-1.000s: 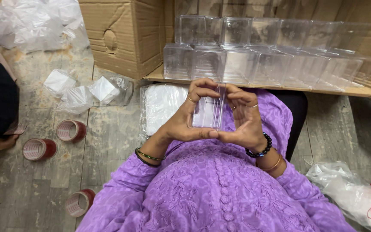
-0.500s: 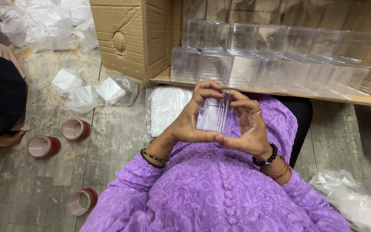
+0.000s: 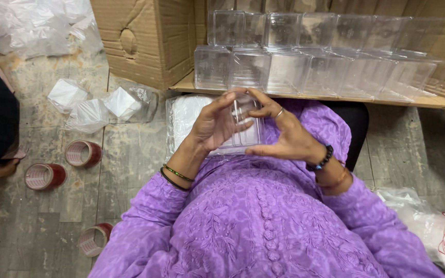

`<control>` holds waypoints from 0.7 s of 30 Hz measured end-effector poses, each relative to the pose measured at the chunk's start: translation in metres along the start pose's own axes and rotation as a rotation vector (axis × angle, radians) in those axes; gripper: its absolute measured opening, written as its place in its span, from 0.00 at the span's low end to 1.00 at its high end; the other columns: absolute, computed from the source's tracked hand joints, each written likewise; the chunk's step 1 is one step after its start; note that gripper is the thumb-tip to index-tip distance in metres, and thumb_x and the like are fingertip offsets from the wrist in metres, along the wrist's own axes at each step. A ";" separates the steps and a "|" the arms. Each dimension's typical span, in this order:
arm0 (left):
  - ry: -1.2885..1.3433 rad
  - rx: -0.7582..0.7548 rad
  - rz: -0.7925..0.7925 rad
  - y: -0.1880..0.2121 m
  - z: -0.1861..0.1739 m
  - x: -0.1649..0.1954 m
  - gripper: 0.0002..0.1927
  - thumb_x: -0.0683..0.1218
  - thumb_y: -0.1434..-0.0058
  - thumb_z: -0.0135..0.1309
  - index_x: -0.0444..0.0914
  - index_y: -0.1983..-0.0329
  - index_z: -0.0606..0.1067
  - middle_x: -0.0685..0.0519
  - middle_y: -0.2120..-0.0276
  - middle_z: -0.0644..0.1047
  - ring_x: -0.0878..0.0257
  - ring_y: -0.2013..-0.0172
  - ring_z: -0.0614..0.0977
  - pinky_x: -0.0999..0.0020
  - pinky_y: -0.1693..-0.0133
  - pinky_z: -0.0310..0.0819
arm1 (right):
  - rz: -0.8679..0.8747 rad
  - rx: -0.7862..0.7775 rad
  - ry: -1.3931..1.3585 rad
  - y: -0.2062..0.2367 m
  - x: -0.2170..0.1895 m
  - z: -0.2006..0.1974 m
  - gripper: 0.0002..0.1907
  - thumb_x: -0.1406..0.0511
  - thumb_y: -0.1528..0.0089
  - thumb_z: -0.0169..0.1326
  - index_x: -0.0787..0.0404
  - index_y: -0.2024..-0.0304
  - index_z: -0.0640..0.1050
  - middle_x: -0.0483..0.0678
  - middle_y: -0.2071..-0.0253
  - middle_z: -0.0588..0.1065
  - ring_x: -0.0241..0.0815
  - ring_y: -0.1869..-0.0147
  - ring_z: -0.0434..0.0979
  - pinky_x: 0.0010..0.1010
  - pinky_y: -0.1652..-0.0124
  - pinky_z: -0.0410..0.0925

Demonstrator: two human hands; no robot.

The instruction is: The person sits on the floor and wraps clear plastic boxes in thin plastic bags, pressing each bag around a box. The wrapped boxes are stacked into an open cardboard box in front of them, and they occasionally reach into the box to rearrange the stacked containers.

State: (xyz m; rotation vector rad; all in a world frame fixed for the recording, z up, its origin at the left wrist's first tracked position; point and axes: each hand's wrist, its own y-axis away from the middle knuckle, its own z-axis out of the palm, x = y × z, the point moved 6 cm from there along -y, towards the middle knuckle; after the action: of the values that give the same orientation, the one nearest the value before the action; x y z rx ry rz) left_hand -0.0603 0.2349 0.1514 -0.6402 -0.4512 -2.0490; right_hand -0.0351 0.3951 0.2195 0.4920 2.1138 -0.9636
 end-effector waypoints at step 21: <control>-0.562 -0.097 0.398 0.005 0.039 -0.019 0.45 0.48 0.41 0.69 0.40 0.27 0.55 0.47 0.35 0.64 0.53 0.31 0.66 0.55 0.27 0.60 | 0.250 0.292 -0.380 0.057 0.026 -0.003 0.43 0.68 0.45 0.73 0.62 0.31 0.66 0.50 0.29 0.65 0.43 0.24 0.65 0.39 0.25 0.60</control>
State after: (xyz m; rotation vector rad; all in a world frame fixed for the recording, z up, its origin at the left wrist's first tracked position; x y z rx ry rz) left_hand -0.0373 0.2655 0.1716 -1.2675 -0.4958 -1.5041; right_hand -0.0191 0.4350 0.1733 0.6442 1.5428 -1.1233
